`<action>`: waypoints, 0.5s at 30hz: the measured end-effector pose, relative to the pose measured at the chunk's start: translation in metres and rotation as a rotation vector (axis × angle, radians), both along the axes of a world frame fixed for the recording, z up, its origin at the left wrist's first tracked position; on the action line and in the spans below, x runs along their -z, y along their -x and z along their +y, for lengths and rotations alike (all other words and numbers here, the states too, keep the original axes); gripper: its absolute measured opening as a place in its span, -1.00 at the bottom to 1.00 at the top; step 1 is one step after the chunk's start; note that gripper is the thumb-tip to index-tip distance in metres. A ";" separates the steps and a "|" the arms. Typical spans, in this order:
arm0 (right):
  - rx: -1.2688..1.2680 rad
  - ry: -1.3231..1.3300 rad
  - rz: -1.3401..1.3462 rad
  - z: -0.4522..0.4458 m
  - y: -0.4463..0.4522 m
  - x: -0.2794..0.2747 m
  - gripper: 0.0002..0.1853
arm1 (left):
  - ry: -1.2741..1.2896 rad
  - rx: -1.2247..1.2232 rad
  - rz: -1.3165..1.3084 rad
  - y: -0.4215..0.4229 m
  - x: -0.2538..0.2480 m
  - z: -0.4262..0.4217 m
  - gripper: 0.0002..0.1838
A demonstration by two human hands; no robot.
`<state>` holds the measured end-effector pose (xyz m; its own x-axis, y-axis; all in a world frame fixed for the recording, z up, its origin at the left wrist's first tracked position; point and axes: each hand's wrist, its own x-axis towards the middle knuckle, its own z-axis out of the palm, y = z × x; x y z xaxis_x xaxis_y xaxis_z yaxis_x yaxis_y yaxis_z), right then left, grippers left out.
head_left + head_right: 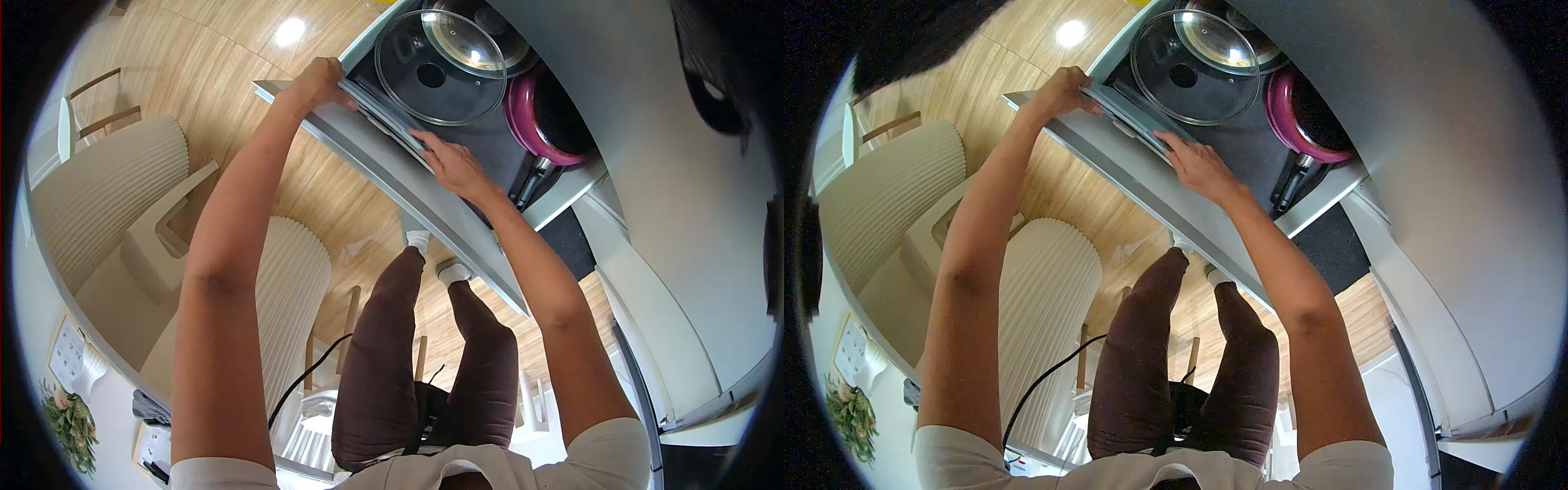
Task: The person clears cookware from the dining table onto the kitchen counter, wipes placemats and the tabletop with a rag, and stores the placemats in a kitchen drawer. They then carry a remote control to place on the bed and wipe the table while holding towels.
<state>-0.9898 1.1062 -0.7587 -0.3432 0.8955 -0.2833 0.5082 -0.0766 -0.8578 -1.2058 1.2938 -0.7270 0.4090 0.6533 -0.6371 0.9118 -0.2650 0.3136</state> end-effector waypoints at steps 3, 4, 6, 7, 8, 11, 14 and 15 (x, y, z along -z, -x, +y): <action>0.027 0.136 0.017 0.002 -0.001 -0.005 -0.59 | -0.046 0.001 -0.062 0.007 0.008 -0.003 -0.27; 0.023 0.136 0.012 0.002 -0.002 -0.005 -0.59 | -0.071 0.015 -0.110 0.008 0.011 -0.004 -0.33; 0.089 0.167 0.183 0.000 -0.005 -0.004 -0.60 | -0.249 0.196 -0.022 -0.011 -0.019 -0.021 -0.49; 0.089 0.169 0.181 -0.001 -0.007 -0.002 -0.60 | -0.427 0.379 0.073 -0.017 -0.027 -0.027 -0.65; 0.086 0.186 0.153 -0.002 -0.010 0.000 -0.58 | -0.425 0.378 0.070 -0.015 -0.019 -0.029 -0.65; -0.003 0.119 0.036 -0.017 -0.032 0.006 -0.52 | -0.625 0.616 -0.125 -0.012 -0.005 -0.035 -0.91; -0.141 0.128 -0.132 -0.034 -0.046 -0.004 -0.41 | -0.514 0.819 -0.022 -0.018 -0.012 -0.039 -0.90; -0.189 0.226 -0.216 -0.039 -0.049 -0.012 -0.35 | -0.475 0.869 0.013 -0.021 -0.012 -0.040 -0.90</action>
<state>-0.9411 1.0673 -0.7469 -0.4075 0.7285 -0.5507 0.6993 -0.1389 -0.7012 -1.1846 1.2540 -0.7147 0.8619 0.3186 -0.3945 0.3437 -0.9390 -0.0075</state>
